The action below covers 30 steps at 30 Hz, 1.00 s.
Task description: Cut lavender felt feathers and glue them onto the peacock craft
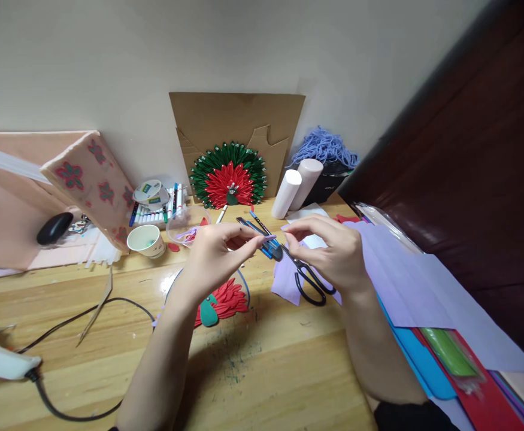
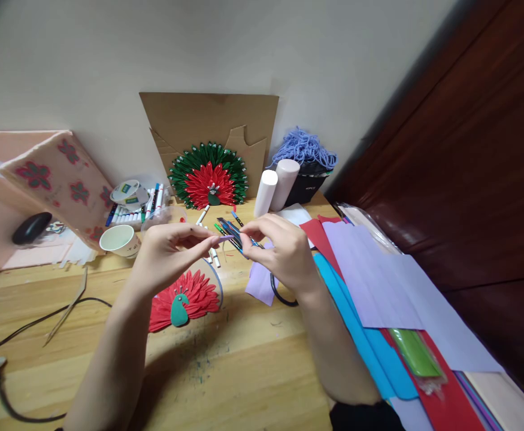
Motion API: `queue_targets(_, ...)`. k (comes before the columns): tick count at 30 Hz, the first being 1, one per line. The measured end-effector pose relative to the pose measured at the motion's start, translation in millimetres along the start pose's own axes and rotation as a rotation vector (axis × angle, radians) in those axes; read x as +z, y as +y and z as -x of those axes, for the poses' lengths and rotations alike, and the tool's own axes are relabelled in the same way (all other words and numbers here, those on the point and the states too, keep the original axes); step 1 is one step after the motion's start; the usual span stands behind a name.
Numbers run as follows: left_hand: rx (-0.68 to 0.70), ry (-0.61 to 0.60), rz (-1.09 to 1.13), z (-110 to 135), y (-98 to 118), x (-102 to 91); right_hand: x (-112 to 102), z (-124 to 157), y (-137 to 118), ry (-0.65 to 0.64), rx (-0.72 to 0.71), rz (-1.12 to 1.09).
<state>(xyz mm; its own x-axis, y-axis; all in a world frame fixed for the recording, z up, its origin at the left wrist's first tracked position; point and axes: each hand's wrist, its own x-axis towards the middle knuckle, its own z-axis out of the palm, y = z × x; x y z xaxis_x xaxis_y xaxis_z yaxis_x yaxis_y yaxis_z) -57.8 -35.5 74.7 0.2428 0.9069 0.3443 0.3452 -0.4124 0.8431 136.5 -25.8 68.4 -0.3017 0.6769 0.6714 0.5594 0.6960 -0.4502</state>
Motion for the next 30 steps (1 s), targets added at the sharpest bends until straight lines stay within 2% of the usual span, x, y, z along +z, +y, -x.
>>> queue_targets(5, 0.000, -0.036, 0.010, -0.6, 1.4, 1.0, 4.0, -0.6, -4.8, -0.069, -0.013, -0.115)
queue_targets(13, -0.043, -0.102, 0.013, -0.9, -5.8, 3.3, 9.0, -1.3, -6.1, -0.037, -0.118, -0.049)
queue_targets(18, -0.155, -0.179, 0.189, -2.9, -6.7, 2.8, 10.1, -1.3, -3.9, 0.014, -0.225, 0.044)
queue_targets(22, -0.239, -0.250, 0.333, -5.8, -4.7, 1.3, 9.9, 1.1, -1.1, 0.003, -0.326, 0.146)
queue_targets(27, -0.293, -0.214, 0.351, -8.4, -5.5, 1.1, 8.3, 3.5, -0.3, -0.025, -0.427, 0.268)
queue_targets(30, -0.283, -0.190, 0.367, -8.8, -7.0, 1.4, 8.4, 1.8, -4.1, -0.027, -0.377, 0.203)
